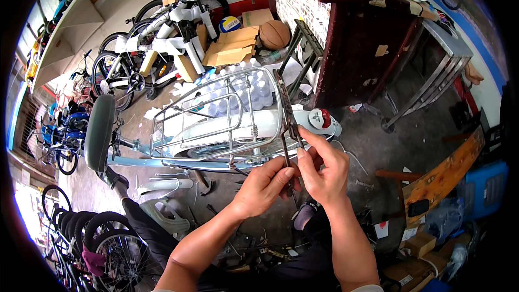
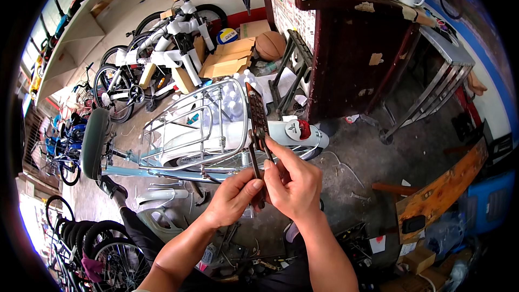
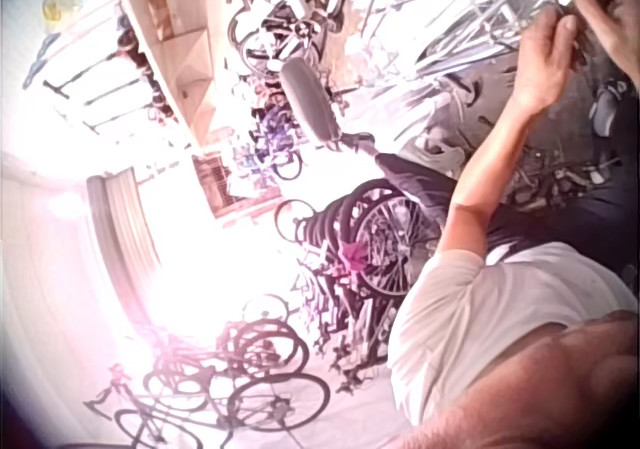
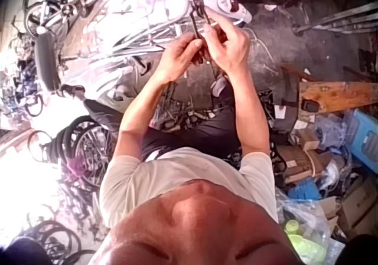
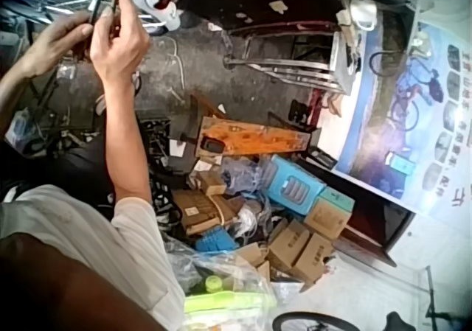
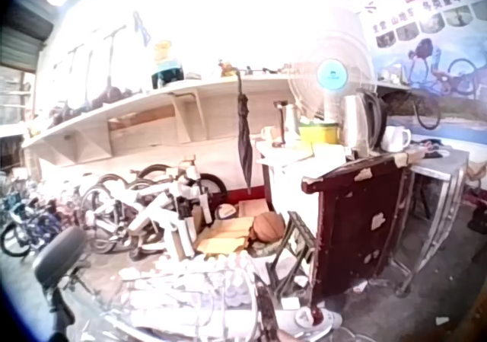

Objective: The person aligns a bracket and fastens a reflector plate onto the bicycle rear rack using a screwdriver, then retrieves a wrench from a tool tray and tightens the bracket.

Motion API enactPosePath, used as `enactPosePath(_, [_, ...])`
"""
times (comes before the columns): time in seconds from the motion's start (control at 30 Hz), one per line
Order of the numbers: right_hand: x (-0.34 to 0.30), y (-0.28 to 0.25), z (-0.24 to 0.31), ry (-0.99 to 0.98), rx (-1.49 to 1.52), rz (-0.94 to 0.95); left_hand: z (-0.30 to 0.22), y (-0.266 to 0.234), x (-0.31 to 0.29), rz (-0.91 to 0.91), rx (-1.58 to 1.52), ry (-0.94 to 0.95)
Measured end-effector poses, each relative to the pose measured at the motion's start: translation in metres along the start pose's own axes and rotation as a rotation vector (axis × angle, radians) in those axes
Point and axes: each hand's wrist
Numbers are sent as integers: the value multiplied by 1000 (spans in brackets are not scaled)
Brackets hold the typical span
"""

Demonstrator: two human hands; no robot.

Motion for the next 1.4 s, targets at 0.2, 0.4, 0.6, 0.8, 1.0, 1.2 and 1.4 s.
enactPosePath(0.2, [-1,-1,1,-19,3,8,5,-7,-10,-91,-294,-106])
enactPosePath(0.4, [1,-2,5,-55,-18,21,-22,-16,-17,-82,-678,-229])
enactPosePath(0.6, [1,-5,6,-60,-62,21,-38,-10,-12,-4,-535,-268])
enactPosePath(0.8, [0,-5,4,-56,-96,37,-45,-16,-9,25,-569,-291])
enactPosePath(1.0, [2,-5,1,-117,-103,12,-39,-8,-9,7,-466,-254])
enactPosePath(1.2, [1,-6,-1,-111,-145,31,-25,-6,-7,41,-336,-173])
enactPosePath(1.4, [4,-6,-9,-169,-271,48,-3,-6,1,64,-232,-117])
Point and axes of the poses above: each hand's wrist, its own x-axis towards the middle knuckle, its own y-axis out of the palm, z = x × y, and after that the axes turned 6 degrees about y, right-handed
